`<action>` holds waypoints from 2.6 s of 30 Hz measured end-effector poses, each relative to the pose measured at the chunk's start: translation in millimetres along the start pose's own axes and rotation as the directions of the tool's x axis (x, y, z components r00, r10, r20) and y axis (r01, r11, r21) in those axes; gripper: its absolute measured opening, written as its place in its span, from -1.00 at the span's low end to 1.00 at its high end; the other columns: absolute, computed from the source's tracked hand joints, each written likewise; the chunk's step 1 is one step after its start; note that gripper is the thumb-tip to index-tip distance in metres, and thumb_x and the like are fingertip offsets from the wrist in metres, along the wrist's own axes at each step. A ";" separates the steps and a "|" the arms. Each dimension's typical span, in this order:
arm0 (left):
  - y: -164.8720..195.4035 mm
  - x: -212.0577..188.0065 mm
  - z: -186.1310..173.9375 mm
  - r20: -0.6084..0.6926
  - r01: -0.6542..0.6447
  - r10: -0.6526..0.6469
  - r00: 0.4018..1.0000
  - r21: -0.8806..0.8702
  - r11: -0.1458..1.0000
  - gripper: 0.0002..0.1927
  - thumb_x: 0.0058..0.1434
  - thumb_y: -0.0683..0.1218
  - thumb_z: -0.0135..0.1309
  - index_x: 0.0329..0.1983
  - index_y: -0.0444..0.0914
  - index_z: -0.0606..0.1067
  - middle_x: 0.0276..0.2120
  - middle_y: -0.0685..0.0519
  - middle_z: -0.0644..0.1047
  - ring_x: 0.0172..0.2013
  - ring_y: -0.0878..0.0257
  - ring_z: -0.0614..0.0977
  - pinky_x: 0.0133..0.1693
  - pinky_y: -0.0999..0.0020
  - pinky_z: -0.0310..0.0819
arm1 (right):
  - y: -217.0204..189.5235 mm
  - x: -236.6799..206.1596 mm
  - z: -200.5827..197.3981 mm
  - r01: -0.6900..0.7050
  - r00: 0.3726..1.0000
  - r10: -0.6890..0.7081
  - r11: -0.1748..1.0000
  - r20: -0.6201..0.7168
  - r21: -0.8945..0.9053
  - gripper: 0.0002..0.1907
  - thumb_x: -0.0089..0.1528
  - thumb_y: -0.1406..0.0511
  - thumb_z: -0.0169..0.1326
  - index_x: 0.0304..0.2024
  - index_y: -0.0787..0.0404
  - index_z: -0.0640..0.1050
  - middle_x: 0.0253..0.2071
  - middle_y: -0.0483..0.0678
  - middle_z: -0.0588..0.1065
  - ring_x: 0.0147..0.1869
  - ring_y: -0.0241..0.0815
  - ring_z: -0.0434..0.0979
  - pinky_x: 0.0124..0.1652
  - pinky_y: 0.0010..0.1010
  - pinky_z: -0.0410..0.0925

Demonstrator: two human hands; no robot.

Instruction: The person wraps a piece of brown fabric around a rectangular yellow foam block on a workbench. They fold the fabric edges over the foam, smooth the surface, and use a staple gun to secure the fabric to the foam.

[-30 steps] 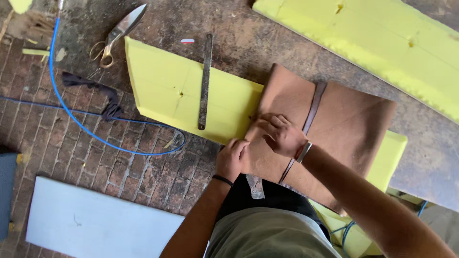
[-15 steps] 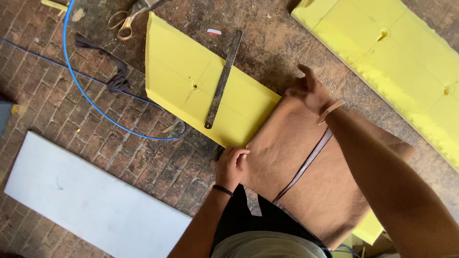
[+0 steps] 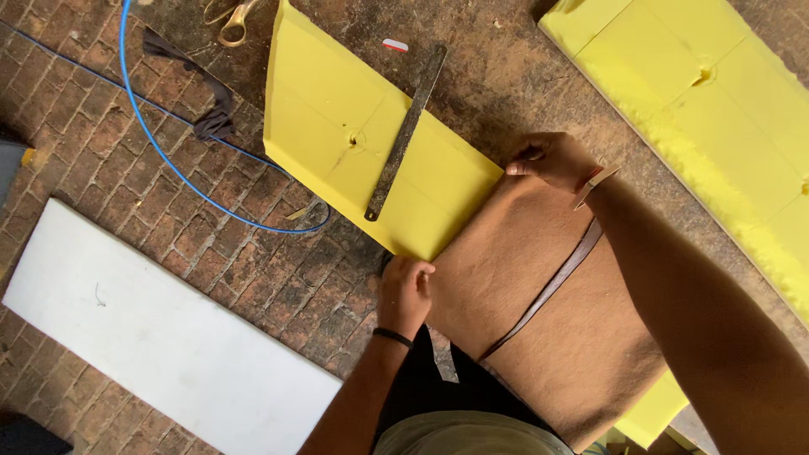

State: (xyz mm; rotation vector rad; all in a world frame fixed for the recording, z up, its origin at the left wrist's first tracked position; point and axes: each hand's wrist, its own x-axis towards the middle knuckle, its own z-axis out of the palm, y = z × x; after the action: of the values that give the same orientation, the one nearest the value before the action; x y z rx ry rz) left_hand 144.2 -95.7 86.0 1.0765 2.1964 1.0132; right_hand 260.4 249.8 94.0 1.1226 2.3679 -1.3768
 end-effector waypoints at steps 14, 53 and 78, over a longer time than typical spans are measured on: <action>72.0 41.0 76.2 0.172 -0.372 0.334 0.927 0.296 0.880 -0.25 0.26 -0.04 0.02 0.45 -0.44 0.13 0.46 -0.31 0.09 0.44 -0.18 0.18 0.41 -0.09 0.02 | 5.9 -47.4 53.3 0.416 0.734 -0.609 0.754 -0.302 -0.509 -0.76 0.34 0.32 0.15 0.00 -0.14 0.64 0.01 -0.16 0.61 0.24 -0.23 0.59 0.14 -0.39 0.49; 57.3 3.0 30.0 -0.034 -0.129 0.140 0.990 0.225 0.966 -0.40 -0.06 -0.19 0.11 0.10 -0.42 0.30 0.25 -0.41 0.33 0.34 -0.24 0.33 0.41 -0.07 0.05 | -50.2 -73.6 111.9 0.695 0.542 -0.837 0.497 -0.075 -0.519 -0.59 0.07 0.19 0.08 -0.08 0.20 0.65 -0.05 0.07 0.59 0.10 0.01 0.58 0.24 -0.03 0.38; -75.2 26.0 40.4 0.134 0.427 -0.406 0.904 -0.348 0.835 -0.80 0.29 -0.12 0.15 -0.06 -0.26 0.52 -0.16 0.00 0.62 -0.13 0.16 0.66 -0.07 0.24 0.55 | -71.8 -83.7 125.2 0.656 0.708 -0.687 0.557 0.161 -0.510 -0.35 -0.01 0.06 0.31 0.10 0.11 0.58 0.16 0.05 0.50 0.31 0.07 0.41 0.35 0.04 0.17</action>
State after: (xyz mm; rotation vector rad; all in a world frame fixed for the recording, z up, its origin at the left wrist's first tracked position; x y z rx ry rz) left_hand 123.0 -89.3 -0.4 0.4194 1.9624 1.1134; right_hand 243.9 84.9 113.9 0.0567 3.0987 -0.6702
